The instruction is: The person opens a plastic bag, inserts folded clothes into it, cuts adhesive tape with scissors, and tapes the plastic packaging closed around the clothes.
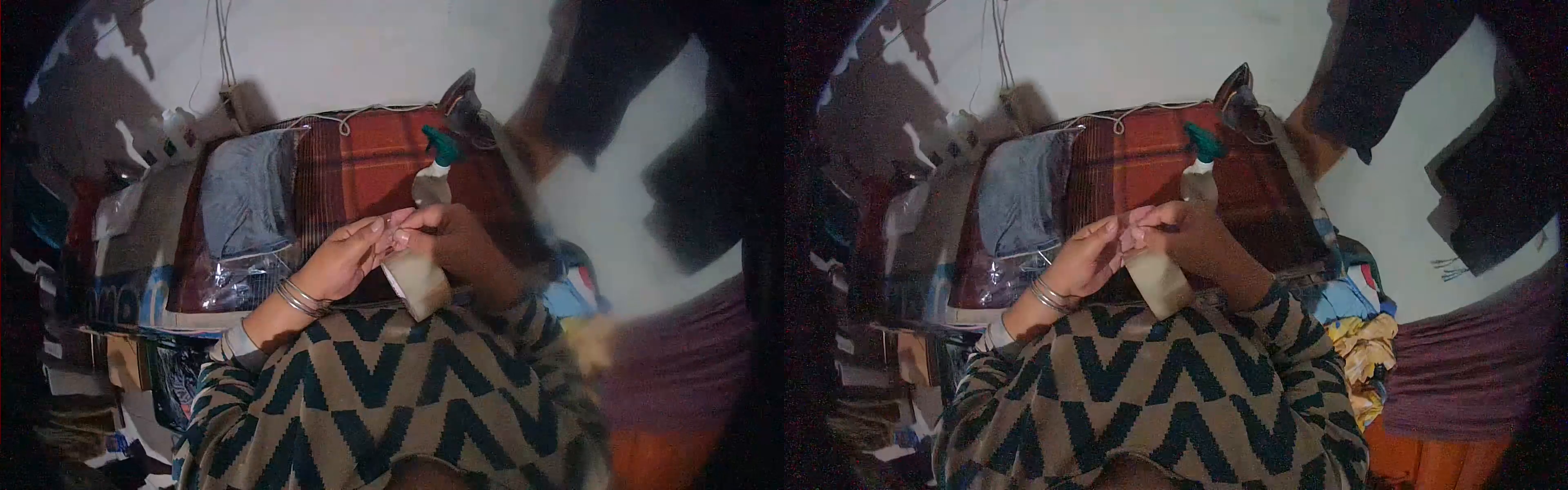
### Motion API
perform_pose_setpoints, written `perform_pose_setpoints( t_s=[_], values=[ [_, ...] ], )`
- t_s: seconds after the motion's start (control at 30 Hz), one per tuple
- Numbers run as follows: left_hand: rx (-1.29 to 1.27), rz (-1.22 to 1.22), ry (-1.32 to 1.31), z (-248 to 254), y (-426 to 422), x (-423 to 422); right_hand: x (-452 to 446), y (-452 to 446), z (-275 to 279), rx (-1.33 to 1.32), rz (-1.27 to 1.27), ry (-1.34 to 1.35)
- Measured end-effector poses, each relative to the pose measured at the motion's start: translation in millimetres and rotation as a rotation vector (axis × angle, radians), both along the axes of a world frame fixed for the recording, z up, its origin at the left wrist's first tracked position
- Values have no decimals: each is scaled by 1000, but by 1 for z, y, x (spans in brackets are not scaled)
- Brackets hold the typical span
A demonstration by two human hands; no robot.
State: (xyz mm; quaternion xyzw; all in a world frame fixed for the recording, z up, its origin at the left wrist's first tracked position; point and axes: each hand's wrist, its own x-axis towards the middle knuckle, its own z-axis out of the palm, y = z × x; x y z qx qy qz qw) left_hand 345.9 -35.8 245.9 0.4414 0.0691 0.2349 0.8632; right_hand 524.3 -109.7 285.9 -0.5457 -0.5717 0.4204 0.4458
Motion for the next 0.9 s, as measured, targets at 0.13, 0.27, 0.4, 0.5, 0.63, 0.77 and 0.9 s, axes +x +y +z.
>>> perform_pose_setpoints(
  t_s=[0.13,0.27,0.4,0.5,0.63,0.77,0.9],
  values=[
    [53,89,34,11,-6,-5,-2,12,5,17,87,-124],
    [93,133,98,11,-5,-11,-2,21,-3,67,165,-34],
    [11,194,83,10,-7,-10,-3,25,-3,73,191,-95],
    [-68,272,46,1,-1,-11,-9,28,-28,-3,106,54],
    [-155,404,-28,-3,14,-15,-9,15,-44,85,48,153],
    [-141,450,-77,-8,24,-15,-8,6,-50,37,309,46],
    [-61,482,-17,4,19,-17,-12,6,-50,119,300,85]
  ],
)
